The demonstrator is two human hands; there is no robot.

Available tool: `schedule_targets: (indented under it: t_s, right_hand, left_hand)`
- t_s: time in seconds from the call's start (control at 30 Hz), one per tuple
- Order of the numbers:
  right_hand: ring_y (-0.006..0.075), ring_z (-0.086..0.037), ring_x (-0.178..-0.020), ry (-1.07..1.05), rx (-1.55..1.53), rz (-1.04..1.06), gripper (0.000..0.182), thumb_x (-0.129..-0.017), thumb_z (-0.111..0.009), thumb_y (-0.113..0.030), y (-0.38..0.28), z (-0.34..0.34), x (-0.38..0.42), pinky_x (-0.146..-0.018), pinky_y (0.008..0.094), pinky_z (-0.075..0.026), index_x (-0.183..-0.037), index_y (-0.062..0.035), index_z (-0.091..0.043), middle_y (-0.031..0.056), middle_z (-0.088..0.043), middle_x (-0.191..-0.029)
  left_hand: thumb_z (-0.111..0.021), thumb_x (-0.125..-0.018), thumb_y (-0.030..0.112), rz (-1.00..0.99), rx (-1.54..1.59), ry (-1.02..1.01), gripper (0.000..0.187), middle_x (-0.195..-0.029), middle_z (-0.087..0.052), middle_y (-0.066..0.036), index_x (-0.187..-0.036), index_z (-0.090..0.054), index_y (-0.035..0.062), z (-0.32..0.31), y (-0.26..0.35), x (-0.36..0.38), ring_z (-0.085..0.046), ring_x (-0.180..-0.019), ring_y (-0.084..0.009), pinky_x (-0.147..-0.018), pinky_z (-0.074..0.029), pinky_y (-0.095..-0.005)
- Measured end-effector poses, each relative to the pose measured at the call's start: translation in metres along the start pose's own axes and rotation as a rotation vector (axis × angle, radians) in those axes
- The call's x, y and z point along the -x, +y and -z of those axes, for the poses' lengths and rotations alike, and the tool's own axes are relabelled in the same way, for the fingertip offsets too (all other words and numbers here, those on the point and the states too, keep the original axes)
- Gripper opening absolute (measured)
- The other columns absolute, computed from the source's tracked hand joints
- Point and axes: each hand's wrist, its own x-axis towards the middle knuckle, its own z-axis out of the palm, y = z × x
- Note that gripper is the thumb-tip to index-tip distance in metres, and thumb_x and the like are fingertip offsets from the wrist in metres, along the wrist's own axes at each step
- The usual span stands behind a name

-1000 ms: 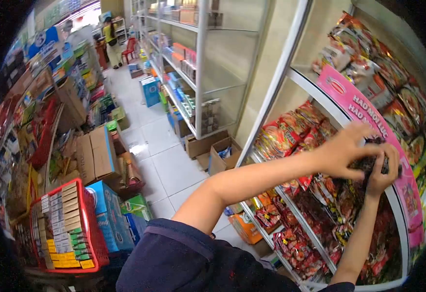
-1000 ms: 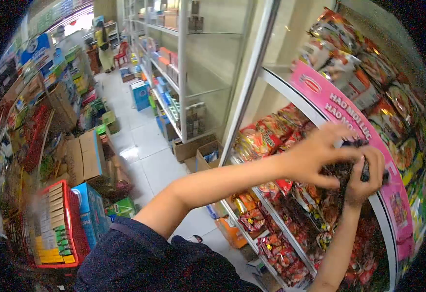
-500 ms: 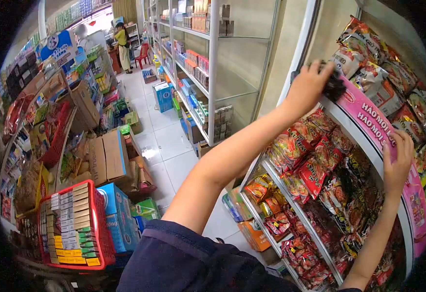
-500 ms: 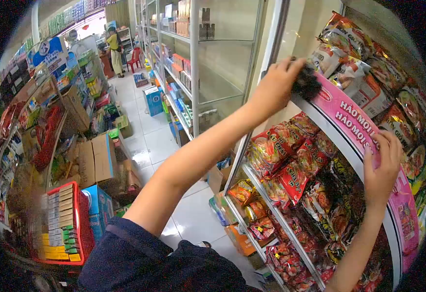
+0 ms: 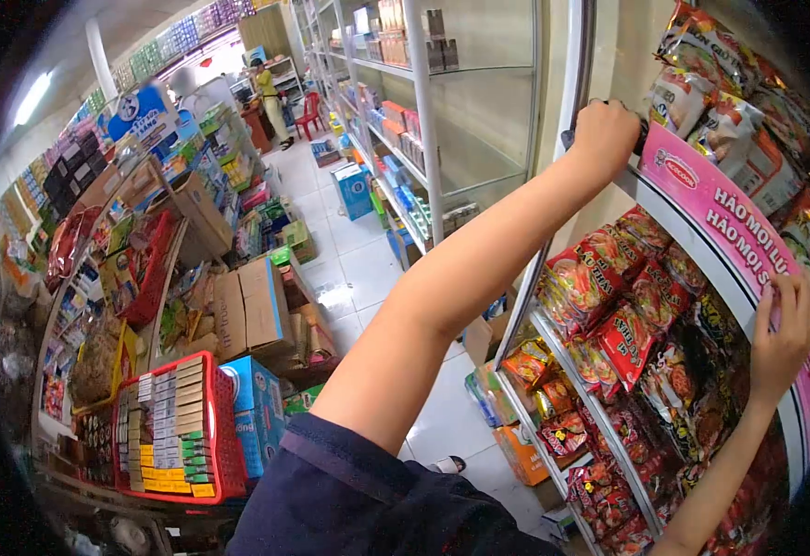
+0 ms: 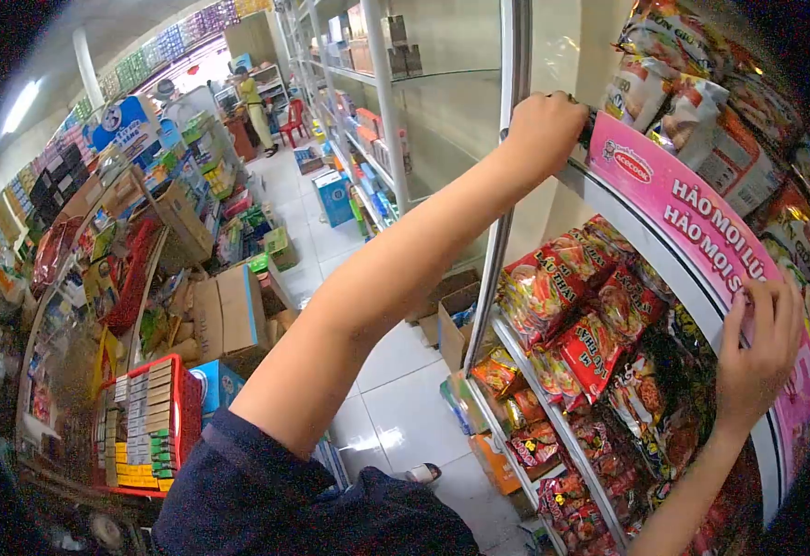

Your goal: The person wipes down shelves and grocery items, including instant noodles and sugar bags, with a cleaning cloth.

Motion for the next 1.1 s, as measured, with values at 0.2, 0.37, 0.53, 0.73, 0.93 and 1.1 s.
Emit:
schedule_targets:
  t_s: [0.2,0.37,0.53,0.73,0.93,1.1]
  right_hand:
    - [0.0300,-0.046,-0.102,0.004,0.036,-0.018,0.011,-0.075,-0.053,-0.005,0.002,-0.002,0.003,-0.087,0.0398,-0.035,-0.086,-0.0014,-0.053,0.0121,-0.050,-0.089]
    - [0.0321,-0.052,-0.092,0.242,-0.340,0.067,0.018,-0.068,-0.052,0.001,0.004,0.011,0.013,-0.082,0.0400,-0.040,-0.085,-0.0017,-0.056,0.0140,-0.054,-0.090]
    - [0.0235,-0.054,-0.067,0.172,-0.746,-0.193,0.007,-0.063,-0.053,-0.001,-0.022,0.039,0.139,-0.060,0.0331,-0.044,-0.069,-0.0046,-0.055,0.0094,-0.055,-0.069]
    - [0.0174,-0.056,-0.067,0.160,-0.217,-1.237,0.005,-0.071,-0.052,0.001,-0.015,0.162,0.417,-0.061,0.0285,-0.044,-0.074,-0.0004,-0.055,0.0094,-0.058,-0.071]
    - [0.0263,-0.053,-0.081,0.001,0.848,-1.351,0.016,-0.071,-0.056,-0.010,0.126,0.299,0.534,-0.070,0.0348,-0.042,-0.086,-0.0045,-0.056,0.0114,-0.057,-0.081]
    - [0.0357,-0.039,-0.109,-0.593,0.764,-1.386,0.049,-0.071,-0.056,-0.025,0.228,0.292,0.552,-0.089,0.0464,-0.033,-0.115,-0.0093,-0.044,0.0155,-0.043,-0.117]
  left_hand:
    - [-0.054,-0.066,0.012,-0.015,-0.001,-0.070,0.009,-0.072,-0.060,-0.012,-0.070,-0.063,0.0096,-0.006,-0.003,-0.009,-0.059,-0.069,-0.0304,-0.061,-0.048,-0.0375]
    - [-0.052,-0.070,0.011,0.035,0.126,-0.297,0.018,-0.077,-0.060,-0.015,-0.086,-0.060,0.0059,0.027,-0.028,0.010,-0.059,-0.071,-0.0314,-0.061,-0.048,-0.0399]
    - [-0.052,-0.070,-0.006,0.220,0.977,-0.024,0.036,-0.095,-0.060,-0.010,-0.106,-0.053,0.0006,0.049,0.021,0.128,-0.059,-0.080,-0.0176,-0.075,-0.046,-0.0287]
    - [-0.046,-0.058,-0.010,0.059,0.999,-0.370,0.055,-0.113,-0.050,-0.017,-0.111,-0.050,0.0024,-0.031,0.168,0.280,-0.040,-0.114,-0.0321,-0.098,-0.027,-0.0371]
    - [-0.051,-0.058,-0.010,-0.164,1.051,-0.550,0.055,-0.119,-0.044,-0.013,-0.108,-0.053,0.0126,-0.032,0.330,0.321,-0.042,-0.106,-0.0322,-0.090,-0.034,-0.0393]
    - [-0.057,-0.059,-0.006,-0.136,0.829,-0.545,0.047,-0.114,-0.045,-0.012,-0.103,-0.054,0.0091,-0.048,0.380,0.307,-0.040,-0.102,-0.0340,-0.090,-0.033,-0.0405]
